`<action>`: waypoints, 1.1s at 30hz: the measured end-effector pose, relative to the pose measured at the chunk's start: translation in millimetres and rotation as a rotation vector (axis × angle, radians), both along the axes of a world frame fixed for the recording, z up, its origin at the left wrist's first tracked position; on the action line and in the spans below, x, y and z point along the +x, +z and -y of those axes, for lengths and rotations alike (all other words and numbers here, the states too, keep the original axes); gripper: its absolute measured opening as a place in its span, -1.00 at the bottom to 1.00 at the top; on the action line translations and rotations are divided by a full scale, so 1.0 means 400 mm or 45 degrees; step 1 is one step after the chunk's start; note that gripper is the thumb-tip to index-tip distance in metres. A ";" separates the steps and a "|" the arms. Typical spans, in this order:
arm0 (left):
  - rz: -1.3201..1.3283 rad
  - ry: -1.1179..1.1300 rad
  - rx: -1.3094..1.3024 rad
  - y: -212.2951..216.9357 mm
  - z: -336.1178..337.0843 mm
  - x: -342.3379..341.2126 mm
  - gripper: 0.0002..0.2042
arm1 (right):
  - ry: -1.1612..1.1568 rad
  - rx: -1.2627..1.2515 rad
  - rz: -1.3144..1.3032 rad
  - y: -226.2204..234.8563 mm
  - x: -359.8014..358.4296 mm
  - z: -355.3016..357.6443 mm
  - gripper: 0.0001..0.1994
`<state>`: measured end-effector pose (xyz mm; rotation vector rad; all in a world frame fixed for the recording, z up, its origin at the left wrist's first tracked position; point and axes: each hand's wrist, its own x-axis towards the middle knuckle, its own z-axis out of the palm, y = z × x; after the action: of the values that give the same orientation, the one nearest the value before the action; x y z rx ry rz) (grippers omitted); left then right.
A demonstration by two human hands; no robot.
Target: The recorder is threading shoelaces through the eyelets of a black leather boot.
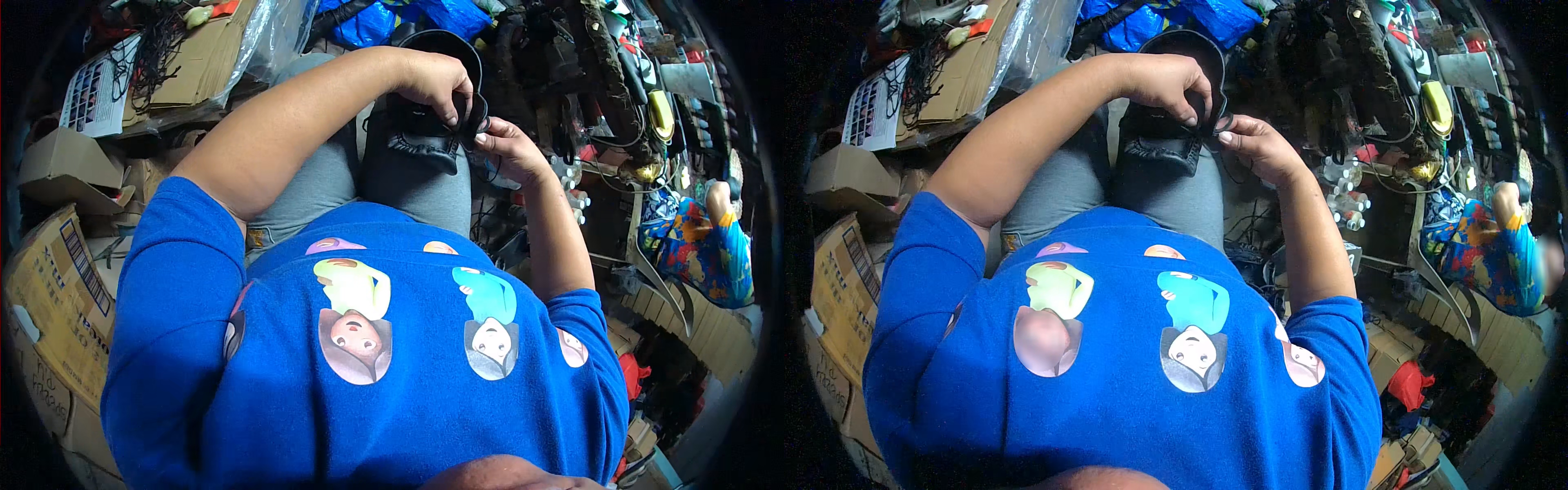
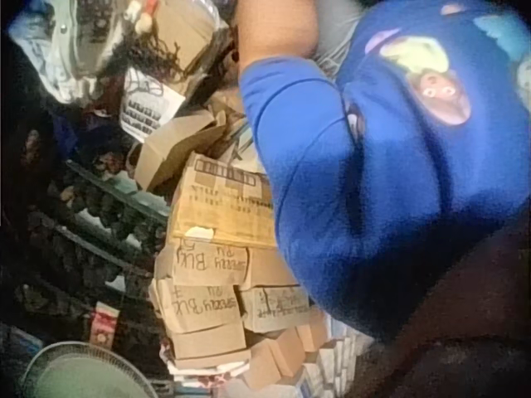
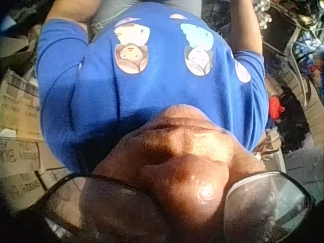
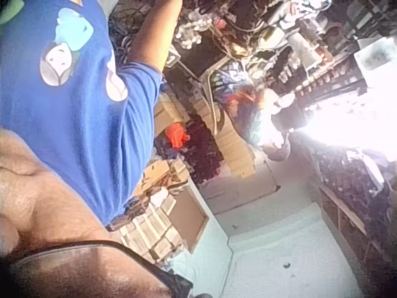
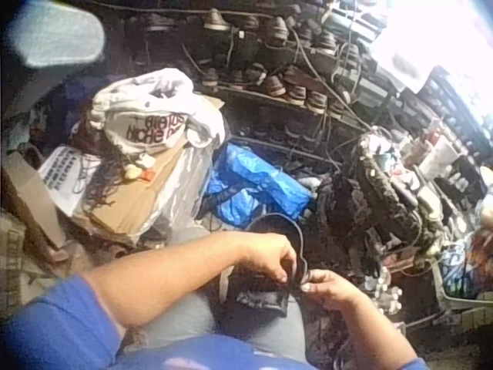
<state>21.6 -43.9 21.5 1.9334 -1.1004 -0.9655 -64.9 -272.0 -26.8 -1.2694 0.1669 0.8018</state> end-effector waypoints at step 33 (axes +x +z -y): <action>0.518 1.189 0.084 0.000 -0.554 -0.145 -0.47 | 0.399 -1.098 1.091 0.145 -0.029 -0.169 -0.52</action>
<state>-36.3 177.9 21.3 2.3776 -0.2404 -0.0945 -76.3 -204.3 31.2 -2.3940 -0.4393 0.3646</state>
